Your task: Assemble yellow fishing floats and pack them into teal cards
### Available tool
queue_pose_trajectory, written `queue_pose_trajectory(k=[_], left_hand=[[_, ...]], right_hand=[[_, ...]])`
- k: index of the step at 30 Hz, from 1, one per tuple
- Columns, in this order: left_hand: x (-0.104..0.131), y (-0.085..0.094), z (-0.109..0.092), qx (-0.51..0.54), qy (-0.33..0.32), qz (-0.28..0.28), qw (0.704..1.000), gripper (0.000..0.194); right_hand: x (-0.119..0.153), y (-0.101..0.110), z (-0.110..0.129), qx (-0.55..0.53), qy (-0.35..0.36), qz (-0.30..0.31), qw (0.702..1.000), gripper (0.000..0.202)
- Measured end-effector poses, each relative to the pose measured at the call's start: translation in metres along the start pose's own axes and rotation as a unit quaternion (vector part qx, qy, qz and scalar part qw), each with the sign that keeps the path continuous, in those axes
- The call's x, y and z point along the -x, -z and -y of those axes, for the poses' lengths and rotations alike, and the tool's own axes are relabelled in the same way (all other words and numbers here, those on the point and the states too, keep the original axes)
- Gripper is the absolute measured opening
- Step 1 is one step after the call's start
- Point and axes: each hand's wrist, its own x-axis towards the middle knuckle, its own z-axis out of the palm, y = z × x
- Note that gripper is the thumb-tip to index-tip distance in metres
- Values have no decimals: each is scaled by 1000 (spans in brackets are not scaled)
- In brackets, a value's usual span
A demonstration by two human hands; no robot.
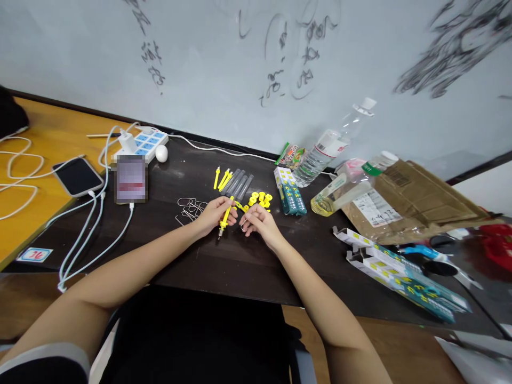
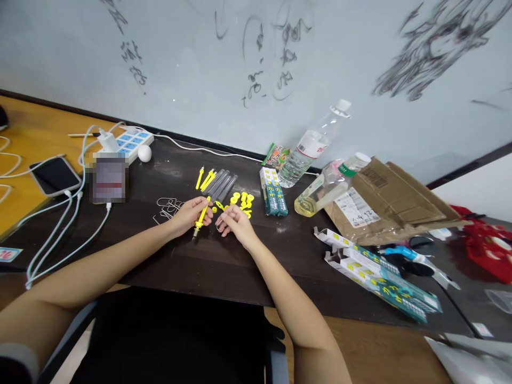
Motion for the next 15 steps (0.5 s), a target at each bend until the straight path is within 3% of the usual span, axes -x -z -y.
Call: queue_pose_trajectory(k=[6,15], left_hand=[[0,0,-2,42,2,-13,999,18],[3,-2,-7,67,-4,-31,997,16]], right_hand=[[2,-2,-2,20,-29,71,997,32],[7,-4,1,22,-68,137,988,13]])
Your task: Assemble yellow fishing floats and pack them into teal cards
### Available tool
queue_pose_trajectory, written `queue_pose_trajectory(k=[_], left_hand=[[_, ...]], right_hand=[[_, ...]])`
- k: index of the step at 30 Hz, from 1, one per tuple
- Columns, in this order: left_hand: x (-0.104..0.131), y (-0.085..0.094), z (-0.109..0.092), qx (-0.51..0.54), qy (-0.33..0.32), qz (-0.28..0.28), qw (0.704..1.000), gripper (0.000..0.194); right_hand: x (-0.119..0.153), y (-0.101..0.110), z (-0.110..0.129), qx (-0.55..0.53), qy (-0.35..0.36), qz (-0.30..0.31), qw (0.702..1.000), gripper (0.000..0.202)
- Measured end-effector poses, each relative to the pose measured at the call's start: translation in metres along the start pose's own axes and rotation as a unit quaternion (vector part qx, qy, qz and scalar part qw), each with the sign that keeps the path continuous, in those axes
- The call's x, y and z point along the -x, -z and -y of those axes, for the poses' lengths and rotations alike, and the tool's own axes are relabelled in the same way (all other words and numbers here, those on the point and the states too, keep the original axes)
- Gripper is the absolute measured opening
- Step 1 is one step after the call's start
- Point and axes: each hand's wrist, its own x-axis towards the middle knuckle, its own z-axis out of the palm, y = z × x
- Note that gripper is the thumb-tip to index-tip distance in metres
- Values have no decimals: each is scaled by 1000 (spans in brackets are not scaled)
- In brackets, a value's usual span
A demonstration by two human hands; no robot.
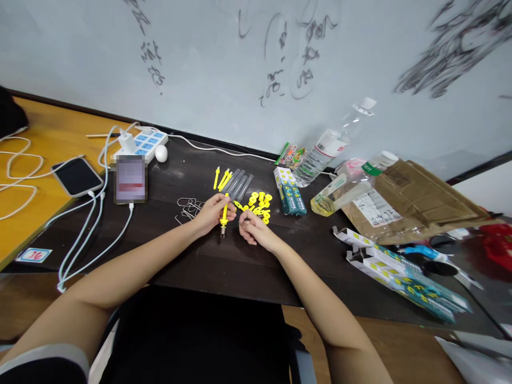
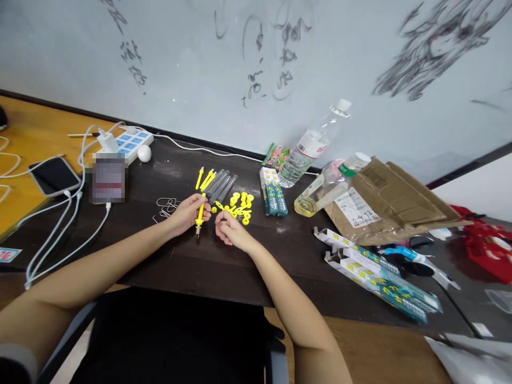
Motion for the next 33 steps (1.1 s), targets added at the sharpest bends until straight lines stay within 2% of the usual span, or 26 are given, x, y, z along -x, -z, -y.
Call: queue_pose_trajectory(k=[2,7,10,16,21,28,33], left_hand=[[0,0,0,3,-5,4,1000,18],[-1,0,1,18,-18,2,1000,21],[-1,0,1,25,-25,-5,999,19],[-1,0,1,30,-39,2,999,20],[-2,2,0,31,-47,3,998,20],[-1,0,-1,41,-55,3,998,16],[-2,1,-2,44,-45,-1,998,15]], right_hand=[[2,-3,1,9,-25,9,1000,13],[1,-16,-3,117,-43,-5,992,30],[-1,-23,-8,145,-41,-24,988,27],[-3,-25,-9,116,-46,-42,991,20],[-2,-25,-7,46,-66,-46,996,17],[-3,-23,-10,86,-16,-45,995,29],[-3,-21,-12,48,-17,-29,998,29]])
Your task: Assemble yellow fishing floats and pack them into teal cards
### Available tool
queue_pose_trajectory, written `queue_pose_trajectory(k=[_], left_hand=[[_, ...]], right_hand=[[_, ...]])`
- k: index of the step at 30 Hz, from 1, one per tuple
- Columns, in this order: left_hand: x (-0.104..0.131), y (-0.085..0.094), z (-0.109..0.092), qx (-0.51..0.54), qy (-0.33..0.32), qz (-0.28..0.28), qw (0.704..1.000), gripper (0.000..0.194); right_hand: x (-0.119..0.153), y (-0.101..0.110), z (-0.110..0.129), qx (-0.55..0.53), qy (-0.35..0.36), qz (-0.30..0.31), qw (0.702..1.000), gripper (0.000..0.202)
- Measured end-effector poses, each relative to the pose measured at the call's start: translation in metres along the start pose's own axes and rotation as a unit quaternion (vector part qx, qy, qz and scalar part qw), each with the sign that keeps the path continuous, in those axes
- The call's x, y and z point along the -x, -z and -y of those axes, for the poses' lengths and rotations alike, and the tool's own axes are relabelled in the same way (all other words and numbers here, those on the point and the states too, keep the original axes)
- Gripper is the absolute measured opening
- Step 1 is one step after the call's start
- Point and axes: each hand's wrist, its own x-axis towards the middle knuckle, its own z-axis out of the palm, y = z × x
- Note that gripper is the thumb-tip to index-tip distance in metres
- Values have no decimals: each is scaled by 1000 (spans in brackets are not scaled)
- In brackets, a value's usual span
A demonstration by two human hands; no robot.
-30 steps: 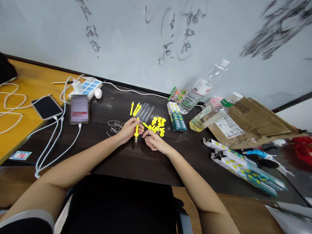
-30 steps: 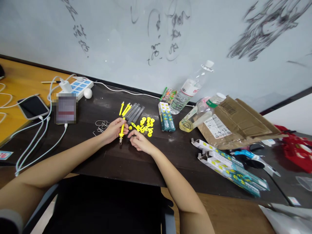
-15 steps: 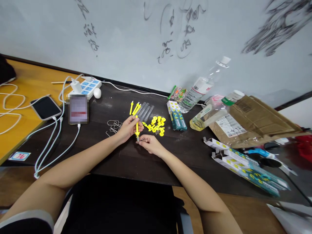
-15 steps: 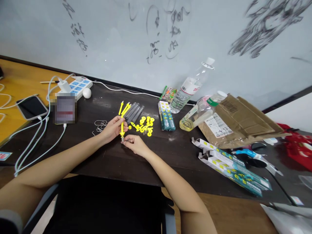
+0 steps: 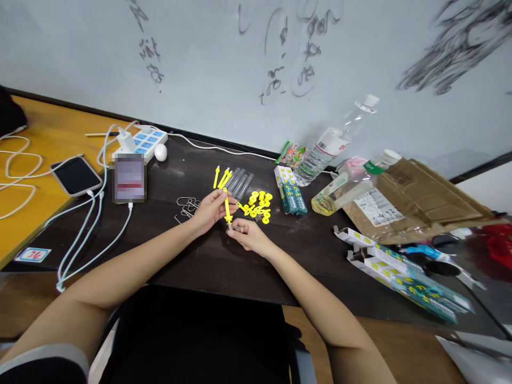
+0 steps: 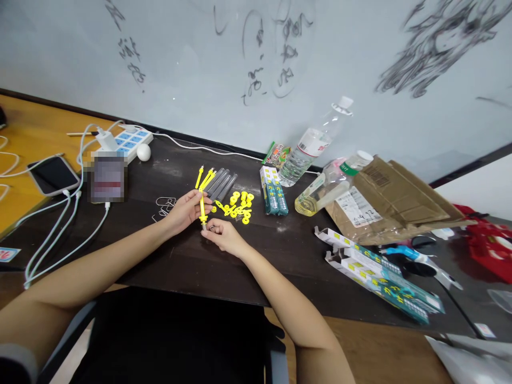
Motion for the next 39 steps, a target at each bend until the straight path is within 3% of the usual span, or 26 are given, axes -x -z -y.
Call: queue_pose_trajectory(k=[14,27,39], left_hand=[[-5,8,1,-24,-27,-45,998,24],[-3,7,-2,-75,-55,-76,993,33],[0,5,-3,-81,-49,-68,993,32]], right_hand=[[0,20,11,-159,-53,65,984,37],[1,20,7,-71,-38,46,996,29],[1,19,4,-30,-33,34,998,31]])
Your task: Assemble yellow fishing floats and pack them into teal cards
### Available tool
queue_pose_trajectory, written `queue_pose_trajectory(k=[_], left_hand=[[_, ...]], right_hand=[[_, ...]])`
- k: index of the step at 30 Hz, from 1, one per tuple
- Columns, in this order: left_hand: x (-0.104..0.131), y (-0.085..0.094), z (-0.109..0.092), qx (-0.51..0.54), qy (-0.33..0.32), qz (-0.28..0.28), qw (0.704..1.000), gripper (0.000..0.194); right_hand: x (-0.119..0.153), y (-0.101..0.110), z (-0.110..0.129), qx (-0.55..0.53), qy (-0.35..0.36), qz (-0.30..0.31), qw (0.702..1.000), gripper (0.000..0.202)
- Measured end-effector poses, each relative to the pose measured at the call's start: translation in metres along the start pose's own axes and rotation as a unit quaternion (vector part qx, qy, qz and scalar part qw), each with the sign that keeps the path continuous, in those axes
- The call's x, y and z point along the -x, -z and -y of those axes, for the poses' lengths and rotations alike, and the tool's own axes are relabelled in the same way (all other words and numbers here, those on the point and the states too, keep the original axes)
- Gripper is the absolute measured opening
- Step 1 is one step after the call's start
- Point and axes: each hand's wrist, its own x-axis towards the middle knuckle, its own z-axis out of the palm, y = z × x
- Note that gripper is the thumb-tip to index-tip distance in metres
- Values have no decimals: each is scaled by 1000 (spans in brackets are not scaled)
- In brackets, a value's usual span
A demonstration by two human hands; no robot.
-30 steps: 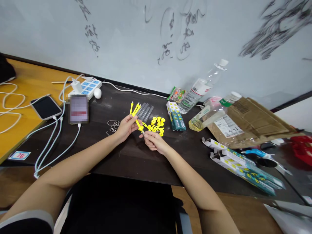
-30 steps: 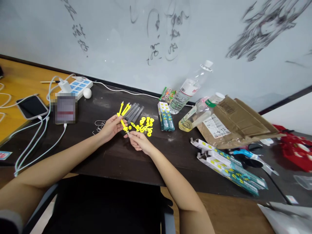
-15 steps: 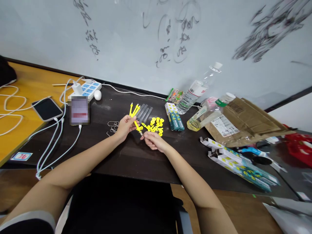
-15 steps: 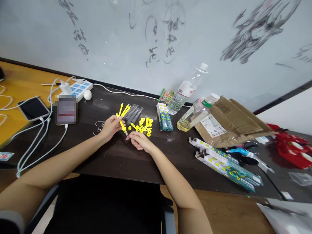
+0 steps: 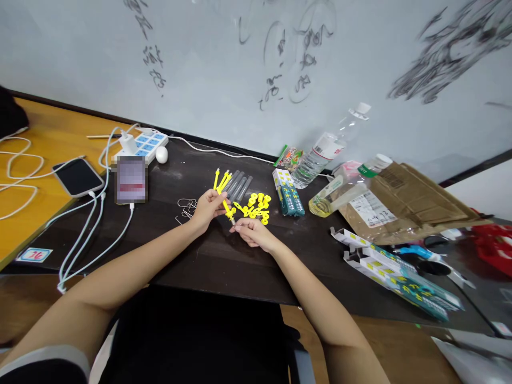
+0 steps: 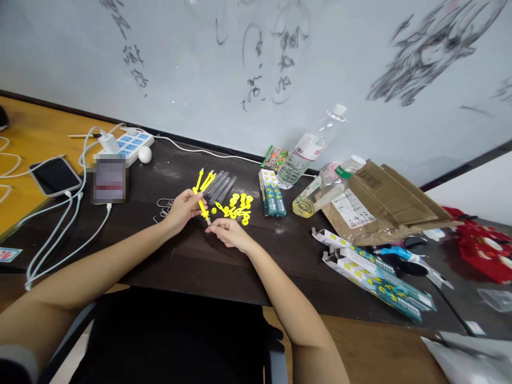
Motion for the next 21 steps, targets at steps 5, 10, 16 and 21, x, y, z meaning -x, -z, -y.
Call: queue_pose_trajectory(k=[5,10,16,21], left_hand=[[-1,-1,-1,-14,7,7,1000,25],[3,-3,3,-65,95,90,989,26],[13,-9,13,-169,149,268,937,28],[14,-10,19,-230,114,286,923,31]], right_hand=[[-2,7,4,-32,40,-114,992,18],[0,27,18,-73,107,-244,961,17],[4,41,25,-86,148,-270,948,20],[4,38,23,-82,162,-235,955,30]])
